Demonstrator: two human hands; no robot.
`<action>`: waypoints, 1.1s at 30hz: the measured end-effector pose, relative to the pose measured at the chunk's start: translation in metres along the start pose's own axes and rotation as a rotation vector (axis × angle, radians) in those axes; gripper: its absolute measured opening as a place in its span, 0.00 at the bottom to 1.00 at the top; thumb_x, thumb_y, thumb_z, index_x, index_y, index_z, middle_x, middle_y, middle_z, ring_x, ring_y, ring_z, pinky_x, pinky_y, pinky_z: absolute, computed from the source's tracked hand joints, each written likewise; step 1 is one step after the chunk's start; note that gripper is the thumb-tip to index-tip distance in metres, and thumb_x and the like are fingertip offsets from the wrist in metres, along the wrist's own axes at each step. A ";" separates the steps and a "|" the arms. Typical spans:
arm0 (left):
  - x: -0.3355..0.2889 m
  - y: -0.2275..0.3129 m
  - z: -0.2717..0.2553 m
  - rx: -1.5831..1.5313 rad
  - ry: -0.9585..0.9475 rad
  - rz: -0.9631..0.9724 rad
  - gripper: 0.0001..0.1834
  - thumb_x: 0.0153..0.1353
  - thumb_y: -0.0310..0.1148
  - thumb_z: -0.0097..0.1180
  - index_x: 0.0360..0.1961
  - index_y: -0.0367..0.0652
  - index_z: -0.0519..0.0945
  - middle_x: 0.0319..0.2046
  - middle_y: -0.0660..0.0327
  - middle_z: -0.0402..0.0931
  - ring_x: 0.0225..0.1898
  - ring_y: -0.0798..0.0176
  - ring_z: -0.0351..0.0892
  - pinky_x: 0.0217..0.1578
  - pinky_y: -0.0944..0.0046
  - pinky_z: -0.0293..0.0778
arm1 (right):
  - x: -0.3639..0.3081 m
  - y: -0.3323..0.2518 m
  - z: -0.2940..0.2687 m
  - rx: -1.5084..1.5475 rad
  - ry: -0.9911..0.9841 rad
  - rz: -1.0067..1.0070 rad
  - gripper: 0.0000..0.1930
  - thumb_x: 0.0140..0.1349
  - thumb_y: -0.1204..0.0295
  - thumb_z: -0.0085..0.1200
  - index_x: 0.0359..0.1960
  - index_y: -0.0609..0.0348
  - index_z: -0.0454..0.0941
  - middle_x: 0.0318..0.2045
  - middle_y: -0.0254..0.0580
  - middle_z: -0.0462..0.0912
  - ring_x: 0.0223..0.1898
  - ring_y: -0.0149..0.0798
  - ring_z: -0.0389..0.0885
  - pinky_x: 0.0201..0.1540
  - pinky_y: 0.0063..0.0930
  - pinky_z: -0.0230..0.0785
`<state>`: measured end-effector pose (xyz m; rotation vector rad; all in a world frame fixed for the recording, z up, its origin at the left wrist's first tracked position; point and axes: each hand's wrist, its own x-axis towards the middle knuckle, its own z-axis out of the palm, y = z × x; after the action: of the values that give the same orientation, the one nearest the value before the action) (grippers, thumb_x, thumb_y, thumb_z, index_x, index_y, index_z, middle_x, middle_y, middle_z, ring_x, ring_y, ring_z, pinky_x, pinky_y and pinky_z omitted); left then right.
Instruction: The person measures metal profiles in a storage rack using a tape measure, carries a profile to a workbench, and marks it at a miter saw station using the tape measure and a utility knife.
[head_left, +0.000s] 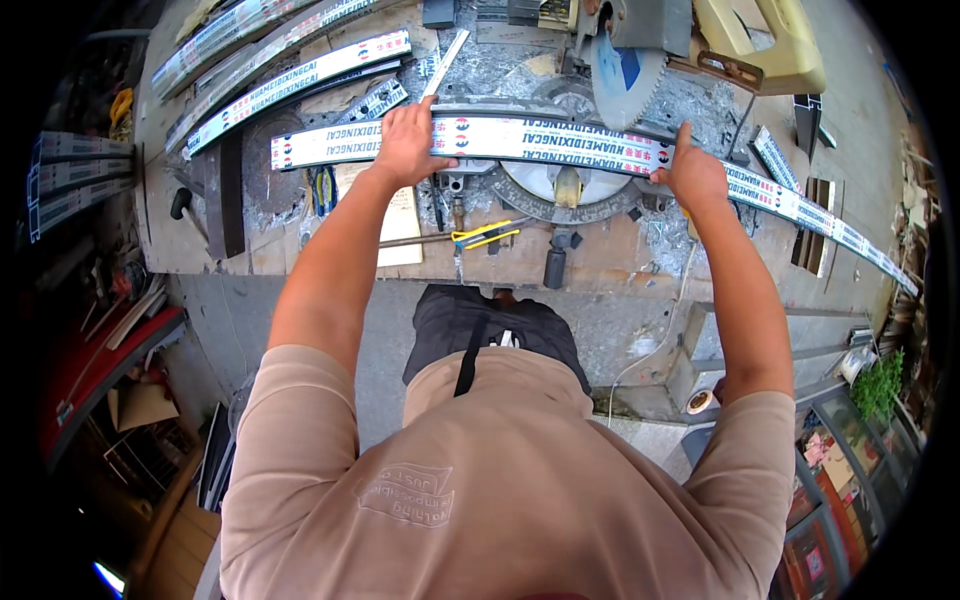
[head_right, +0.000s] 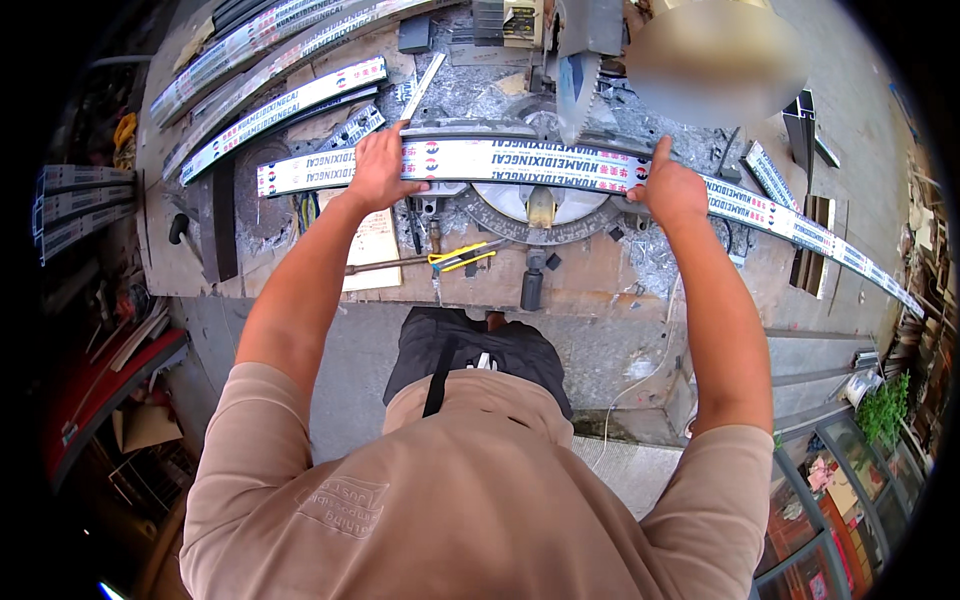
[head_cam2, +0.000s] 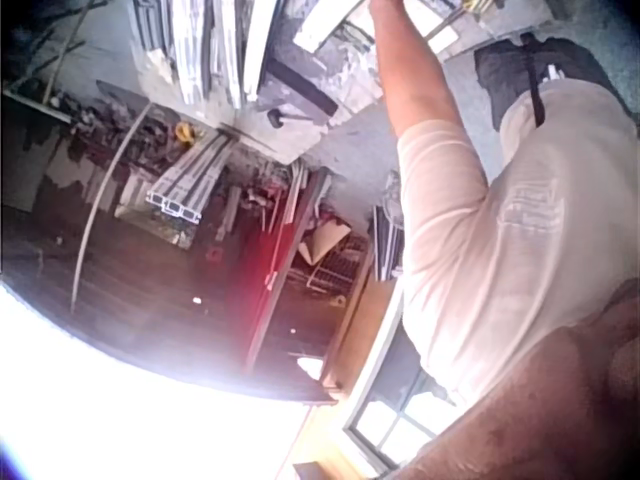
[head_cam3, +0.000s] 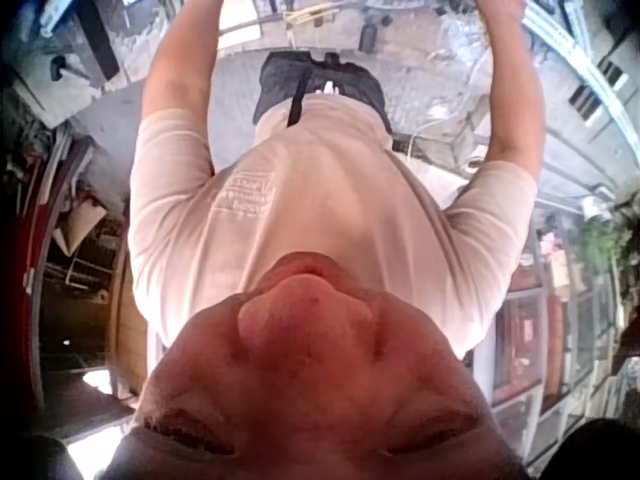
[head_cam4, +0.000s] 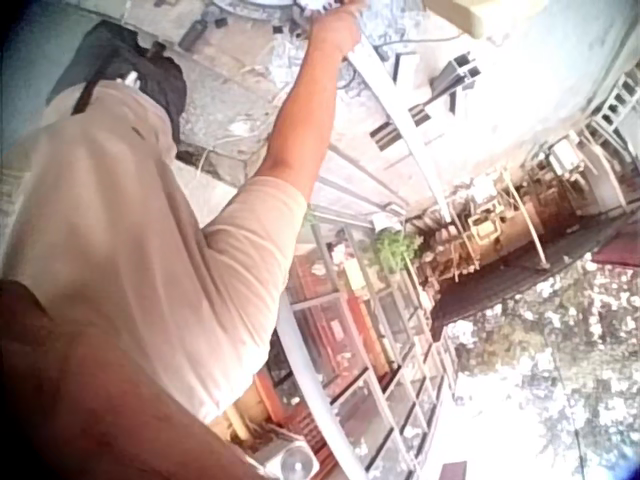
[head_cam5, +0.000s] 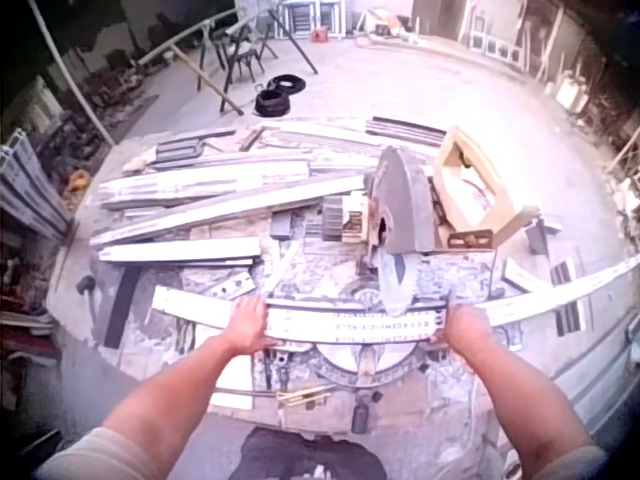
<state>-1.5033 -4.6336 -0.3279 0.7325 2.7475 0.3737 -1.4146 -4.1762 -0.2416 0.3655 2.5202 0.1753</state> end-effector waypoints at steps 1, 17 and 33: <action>0.000 0.000 0.000 -0.002 -0.001 0.001 0.67 0.46 0.56 0.84 0.78 0.38 0.58 0.62 0.47 0.73 0.69 0.42 0.68 0.74 0.44 0.52 | 0.003 0.002 0.002 -0.006 -0.005 -0.001 0.64 0.54 0.45 0.76 0.83 0.64 0.48 0.48 0.59 0.90 0.46 0.57 0.91 0.47 0.48 0.83; -0.001 0.003 -0.004 -0.015 0.034 0.005 0.65 0.50 0.61 0.79 0.79 0.35 0.59 0.65 0.45 0.72 0.72 0.45 0.67 0.77 0.42 0.51 | 0.008 0.006 0.009 -0.025 0.061 -0.029 0.66 0.52 0.46 0.78 0.84 0.61 0.47 0.47 0.57 0.91 0.45 0.57 0.92 0.45 0.48 0.83; -0.046 0.133 0.026 -0.240 0.100 0.055 0.48 0.72 0.48 0.60 0.82 0.33 0.54 0.84 0.44 0.48 0.86 0.45 0.43 0.82 0.38 0.40 | 0.003 -0.014 -0.003 -0.053 -0.055 0.123 0.66 0.51 0.47 0.79 0.83 0.64 0.49 0.53 0.60 0.89 0.52 0.56 0.90 0.50 0.47 0.82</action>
<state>-1.3977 -4.5412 -0.3016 0.7442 2.7116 0.7565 -1.4220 -4.1882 -0.2434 0.4978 2.4350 0.2752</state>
